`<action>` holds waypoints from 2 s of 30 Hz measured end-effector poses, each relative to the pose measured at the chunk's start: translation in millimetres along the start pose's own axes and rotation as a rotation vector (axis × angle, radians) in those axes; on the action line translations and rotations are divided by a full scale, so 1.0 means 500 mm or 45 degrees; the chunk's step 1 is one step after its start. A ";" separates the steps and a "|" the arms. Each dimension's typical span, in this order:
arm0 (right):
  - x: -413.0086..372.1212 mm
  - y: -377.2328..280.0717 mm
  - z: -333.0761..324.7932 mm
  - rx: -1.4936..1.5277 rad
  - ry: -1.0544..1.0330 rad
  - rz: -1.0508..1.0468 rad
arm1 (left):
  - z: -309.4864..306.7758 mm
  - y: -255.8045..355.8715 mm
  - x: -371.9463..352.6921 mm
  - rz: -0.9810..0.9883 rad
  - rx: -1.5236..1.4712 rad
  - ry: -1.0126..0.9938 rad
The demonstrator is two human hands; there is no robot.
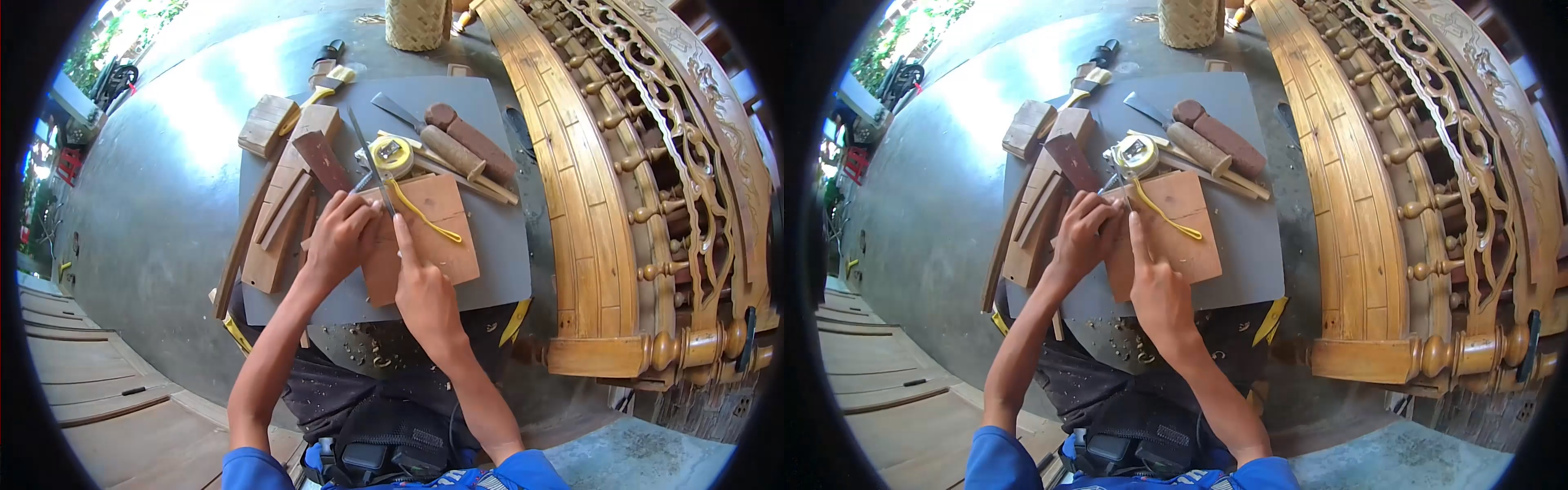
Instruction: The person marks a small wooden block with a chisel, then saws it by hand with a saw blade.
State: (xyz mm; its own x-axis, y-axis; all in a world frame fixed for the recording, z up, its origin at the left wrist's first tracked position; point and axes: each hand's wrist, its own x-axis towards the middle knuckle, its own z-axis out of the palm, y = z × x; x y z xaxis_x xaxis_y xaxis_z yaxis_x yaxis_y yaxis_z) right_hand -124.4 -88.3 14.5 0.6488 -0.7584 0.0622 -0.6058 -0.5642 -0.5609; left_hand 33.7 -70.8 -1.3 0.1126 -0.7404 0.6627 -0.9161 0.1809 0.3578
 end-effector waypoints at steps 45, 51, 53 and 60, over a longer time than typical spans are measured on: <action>-0.268 0.155 -0.093 0.535 0.238 0.295 | 0.258 -0.070 0.381 -0.107 0.128 0.104; -0.240 0.120 -0.078 0.504 0.068 0.136 | -0.030 0.077 0.042 -0.378 -0.080 -0.376; -0.227 0.102 -0.061 0.415 0.077 0.011 | -0.023 0.073 -0.006 -0.353 -0.078 -0.326; -0.212 0.065 -0.062 0.275 0.062 0.052 | -0.001 0.075 -0.025 -0.270 -0.111 -0.147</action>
State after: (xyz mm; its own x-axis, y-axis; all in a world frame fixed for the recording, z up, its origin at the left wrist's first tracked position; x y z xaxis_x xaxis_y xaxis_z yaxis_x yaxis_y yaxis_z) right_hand -227.0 -36.1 15.1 0.5996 -0.7970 0.0726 -0.5152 -0.4539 -0.7271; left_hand -2.1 -54.4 4.0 0.2496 -0.8358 0.4891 -0.8394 0.0651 0.5396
